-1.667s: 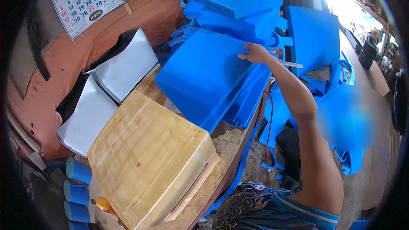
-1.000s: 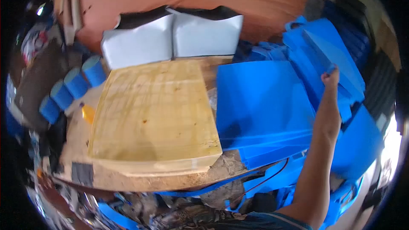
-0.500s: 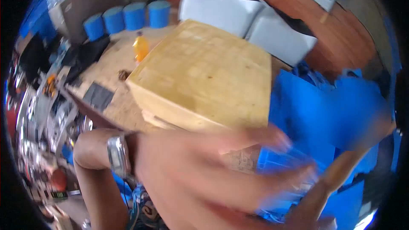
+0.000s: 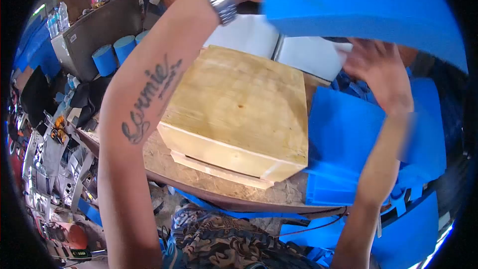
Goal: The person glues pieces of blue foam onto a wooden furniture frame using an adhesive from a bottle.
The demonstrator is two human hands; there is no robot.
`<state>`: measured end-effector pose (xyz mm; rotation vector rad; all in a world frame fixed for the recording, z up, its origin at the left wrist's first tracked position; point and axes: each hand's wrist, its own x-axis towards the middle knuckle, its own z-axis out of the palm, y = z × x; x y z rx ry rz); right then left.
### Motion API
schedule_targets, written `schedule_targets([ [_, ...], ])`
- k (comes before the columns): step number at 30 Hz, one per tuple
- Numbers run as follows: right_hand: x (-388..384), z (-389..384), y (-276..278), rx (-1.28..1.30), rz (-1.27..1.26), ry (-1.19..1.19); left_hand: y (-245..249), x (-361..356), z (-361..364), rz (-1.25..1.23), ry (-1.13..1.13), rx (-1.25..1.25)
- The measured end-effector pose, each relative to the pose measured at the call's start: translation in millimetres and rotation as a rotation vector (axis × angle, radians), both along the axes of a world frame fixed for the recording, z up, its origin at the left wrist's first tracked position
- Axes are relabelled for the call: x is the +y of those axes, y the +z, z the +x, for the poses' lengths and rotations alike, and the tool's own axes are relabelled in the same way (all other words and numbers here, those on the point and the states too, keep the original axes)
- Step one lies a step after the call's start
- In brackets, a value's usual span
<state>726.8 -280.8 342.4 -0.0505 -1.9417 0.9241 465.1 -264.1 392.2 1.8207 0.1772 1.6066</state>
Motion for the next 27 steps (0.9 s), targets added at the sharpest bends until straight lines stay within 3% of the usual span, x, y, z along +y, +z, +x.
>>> schedule_targets([
  [3,11,179,-11,0.417,-0.214,-0.389,-5,4,-57,-0.102,0.186,0.080],
  [5,-30,151,-4,0.434,-0.223,-0.248,-18,20,-87,-0.079,0.285,0.152],
  [6,-58,93,13,-0.008,-0.212,0.168,-30,22,-95,-0.015,0.289,0.158],
  [7,-51,101,3,0.139,-0.327,-0.049,-41,24,-102,0.046,0.286,0.166],
  [9,-29,135,-33,0.436,-0.552,-0.521,-67,38,-108,-0.105,0.169,0.142],
  [12,-15,96,-58,-0.084,-0.458,-0.913,-87,33,-133,-0.328,0.112,0.226],
  [15,-23,49,-76,-0.080,-0.442,-0.991,-131,75,-167,-0.494,-0.027,0.286],
  [17,-23,48,-93,-0.117,-0.461,-0.964,-151,60,-186,-0.559,0.042,0.293],
  [21,-30,13,-109,-0.153,-0.490,-0.895,-207,50,-196,-0.441,0.234,0.457],
  [24,-28,17,-125,-0.139,-0.489,-0.900,-220,44,-212,-0.442,0.281,0.601],
  [26,-32,63,-140,-0.436,-0.216,-0.975,-223,41,-222,-0.478,0.233,0.664],
  [27,-35,60,-138,-0.441,-0.240,-0.987,-224,42,-227,-0.496,0.216,0.664],
])
